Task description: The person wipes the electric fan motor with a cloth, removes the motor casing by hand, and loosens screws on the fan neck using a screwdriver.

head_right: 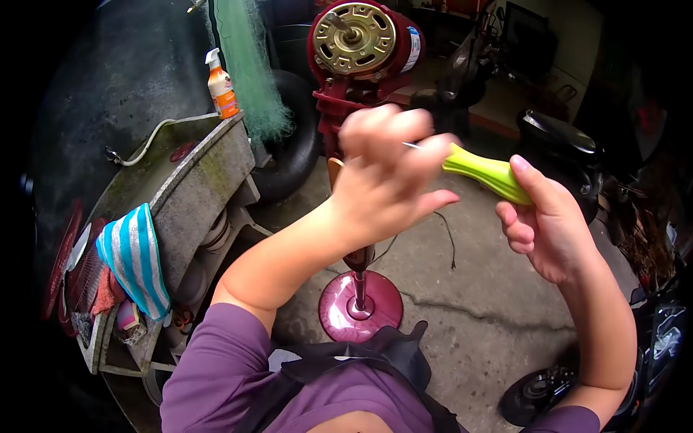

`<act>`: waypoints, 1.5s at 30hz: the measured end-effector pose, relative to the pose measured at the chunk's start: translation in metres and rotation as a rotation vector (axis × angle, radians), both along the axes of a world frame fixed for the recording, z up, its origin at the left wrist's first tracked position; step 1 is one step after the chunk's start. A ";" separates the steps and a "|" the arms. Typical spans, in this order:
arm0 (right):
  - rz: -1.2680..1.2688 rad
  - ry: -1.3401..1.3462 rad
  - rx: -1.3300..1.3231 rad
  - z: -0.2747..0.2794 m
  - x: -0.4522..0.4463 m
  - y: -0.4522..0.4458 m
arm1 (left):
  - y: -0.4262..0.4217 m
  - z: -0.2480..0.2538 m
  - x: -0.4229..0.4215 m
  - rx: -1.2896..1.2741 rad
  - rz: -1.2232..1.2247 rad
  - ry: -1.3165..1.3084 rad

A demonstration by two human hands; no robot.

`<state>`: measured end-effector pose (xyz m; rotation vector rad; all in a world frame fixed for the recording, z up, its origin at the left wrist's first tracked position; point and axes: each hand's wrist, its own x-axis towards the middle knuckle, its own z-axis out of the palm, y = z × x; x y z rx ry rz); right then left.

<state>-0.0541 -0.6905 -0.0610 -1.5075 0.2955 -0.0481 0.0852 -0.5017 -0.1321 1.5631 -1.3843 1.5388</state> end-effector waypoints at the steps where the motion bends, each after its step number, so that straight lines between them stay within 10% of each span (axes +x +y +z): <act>1: -0.031 -0.017 -0.020 0.002 0.002 0.001 | 0.012 -0.017 0.011 -0.134 -0.069 -0.014; 7: -0.003 -0.049 -0.037 -0.002 0.008 0.005 | 0.042 -0.033 0.047 -0.173 -0.234 1.004; 11: 0.023 -0.282 -0.397 -0.006 0.011 0.006 | 0.037 -0.034 0.053 -0.173 -0.089 0.985; 14: 0.143 -1.091 -1.681 0.000 0.010 0.012 | 0.035 -0.034 0.053 -0.175 -0.068 0.990; 17: 0.335 -1.341 -2.175 0.026 0.005 0.015 | 0.032 -0.035 0.054 -0.165 -0.081 0.988; 24: 0.244 -1.318 -1.948 -0.001 0.007 -0.003 | 0.035 -0.046 0.052 -0.270 -0.312 0.954; 28: 0.219 -1.254 -1.628 -0.025 0.003 0.002 | 0.029 -0.041 0.022 -0.359 -0.130 0.051; 33: 0.253 -1.256 -1.445 -0.030 0.000 0.002 | -0.011 0.000 -0.010 0.099 -0.154 0.081; 35: 0.095 -1.120 -1.073 -0.040 0.003 0.010 | -0.014 0.003 -0.006 0.100 -0.212 0.079; 39: 0.236 -0.002 -0.016 -0.006 -0.021 0.015 | -0.019 -0.003 -0.012 0.116 -0.110 0.073; 45: 0.074 -0.211 -0.413 -0.020 -0.007 0.023 | 0.009 -0.011 -0.014 -0.002 -0.017 0.099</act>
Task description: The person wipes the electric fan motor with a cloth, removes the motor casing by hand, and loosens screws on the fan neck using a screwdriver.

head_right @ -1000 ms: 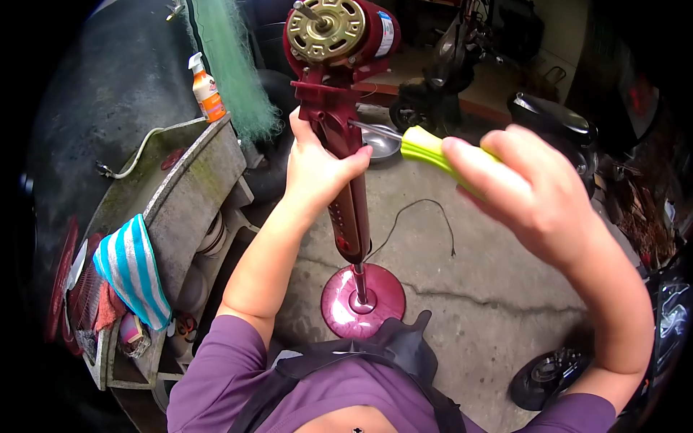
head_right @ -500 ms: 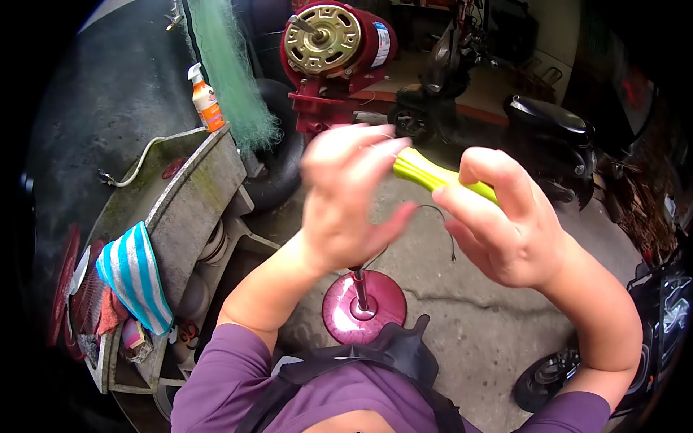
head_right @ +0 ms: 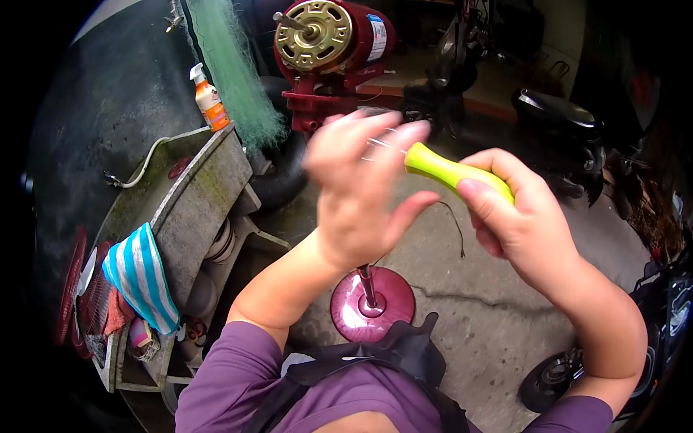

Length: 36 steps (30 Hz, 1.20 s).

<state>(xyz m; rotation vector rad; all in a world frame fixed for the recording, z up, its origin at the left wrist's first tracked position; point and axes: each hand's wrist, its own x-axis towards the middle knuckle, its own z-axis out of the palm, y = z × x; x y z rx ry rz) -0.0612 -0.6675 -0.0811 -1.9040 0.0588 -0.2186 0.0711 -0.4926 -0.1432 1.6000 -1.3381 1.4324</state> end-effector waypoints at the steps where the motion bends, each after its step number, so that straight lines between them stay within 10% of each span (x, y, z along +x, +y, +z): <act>1: -0.011 -0.194 -0.303 -0.003 0.003 -0.002 | 0.006 -0.015 0.013 -0.177 -0.008 0.008; 6: 0.042 -0.887 -1.530 -0.002 0.016 -0.014 | 0.032 -0.039 0.051 -0.294 -0.233 0.810; 10: 0.041 -1.358 -1.727 -0.001 0.039 -0.026 | 0.024 -0.045 0.059 -0.268 -0.097 0.726; 15: 0.080 -1.012 -0.818 -0.005 0.027 -0.010 | 0.025 -0.045 0.059 -0.263 -0.166 0.747; 18: 0.017 -0.328 0.292 -0.009 0.021 0.008 | 0.023 -0.045 0.053 -0.235 -0.190 0.749; 24: -0.166 0.202 0.661 -0.090 0.077 0.050 | 0.003 -0.055 0.049 -0.276 0.004 0.585; 29: -0.564 0.016 0.456 -0.201 0.132 -0.041 | 0.022 -0.050 0.060 -0.229 -0.099 0.585; 36: -0.568 0.713 0.289 -0.460 0.090 -0.131 | 0.020 -0.067 0.104 -0.224 -0.248 0.569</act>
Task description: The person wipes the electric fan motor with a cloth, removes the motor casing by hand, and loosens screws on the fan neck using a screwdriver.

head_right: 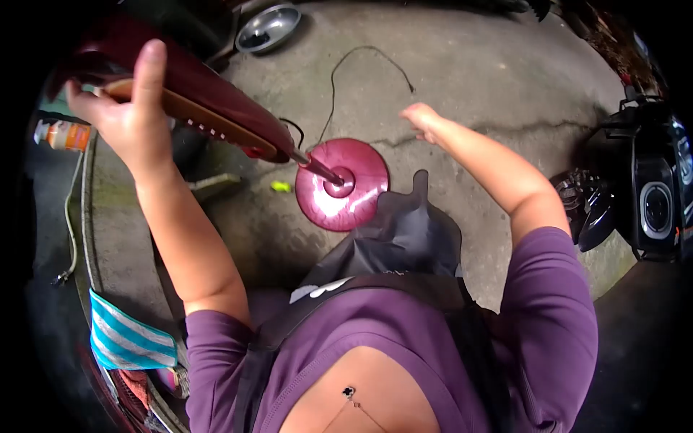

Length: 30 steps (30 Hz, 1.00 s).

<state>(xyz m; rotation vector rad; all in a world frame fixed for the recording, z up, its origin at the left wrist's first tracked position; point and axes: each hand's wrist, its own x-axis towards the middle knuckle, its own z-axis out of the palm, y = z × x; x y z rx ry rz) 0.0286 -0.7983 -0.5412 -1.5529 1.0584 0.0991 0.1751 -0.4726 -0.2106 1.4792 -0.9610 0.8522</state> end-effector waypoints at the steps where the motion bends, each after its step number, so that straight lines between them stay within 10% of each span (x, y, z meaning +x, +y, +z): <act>1: 0.098 0.129 0.051 -0.057 -0.004 -0.010 | -0.003 -0.001 0.008 -0.032 -0.039 -0.142; 7: 0.228 0.094 0.291 -0.093 0.004 0.109 | 0.014 -0.001 -0.006 0.155 -0.044 0.122; 11: 0.535 -0.314 -0.219 -0.056 0.047 0.180 | 0.069 -0.048 0.042 0.228 -0.324 0.384; 16: 0.679 -0.828 -0.222 -0.043 0.098 0.208 | 0.155 -0.273 0.131 0.245 0.240 0.689; 22: 0.624 -1.173 -0.182 -0.057 0.113 0.226 | 0.178 -0.516 0.169 0.978 0.565 1.345; 30: 0.555 -1.056 -0.330 -0.053 0.113 0.230 | 0.181 -0.646 0.237 0.762 0.693 1.595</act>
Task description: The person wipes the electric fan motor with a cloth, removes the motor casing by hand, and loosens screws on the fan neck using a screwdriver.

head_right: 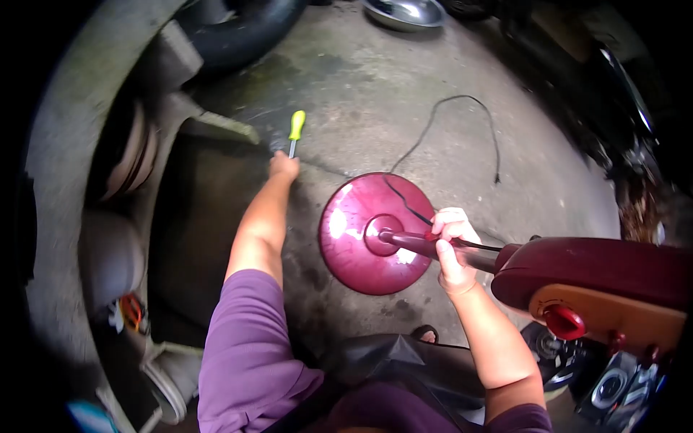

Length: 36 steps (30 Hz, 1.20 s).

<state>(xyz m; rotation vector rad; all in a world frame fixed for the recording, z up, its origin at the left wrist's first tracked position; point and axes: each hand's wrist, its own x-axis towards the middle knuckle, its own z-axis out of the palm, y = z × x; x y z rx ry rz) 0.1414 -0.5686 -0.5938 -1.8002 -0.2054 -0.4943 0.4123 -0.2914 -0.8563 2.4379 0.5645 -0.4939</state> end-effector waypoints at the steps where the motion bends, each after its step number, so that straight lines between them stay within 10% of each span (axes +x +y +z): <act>1: 0.015 -0.001 0.011 0.002 -0.002 0.000 | 0.002 -0.025 0.005 -0.004 -0.052 -0.015; 11: -0.041 0.068 0.050 0.005 -0.012 0.001 | 0.000 -0.060 0.005 0.106 -0.300 0.058; 15: -0.045 0.090 0.000 0.010 -0.013 0.004 | -0.002 -0.156 -0.016 -0.385 -0.301 -0.437; 19: -0.038 0.154 0.125 0.016 -0.018 0.007 | 0.006 -0.023 -0.082 -1.042 -0.096 -0.079; 28: -0.236 0.426 -0.049 0.034 -0.050 0.010 | 0.103 0.183 -0.144 -0.895 -0.569 -0.210; 31: -0.248 1.004 0.287 -0.006 -0.085 0.032 | 0.103 0.250 -0.191 -0.788 -0.698 -0.393; 36: 0.688 1.267 1.477 0.099 -0.144 0.035 | 0.041 0.360 -0.250 -0.241 -1.204 -0.796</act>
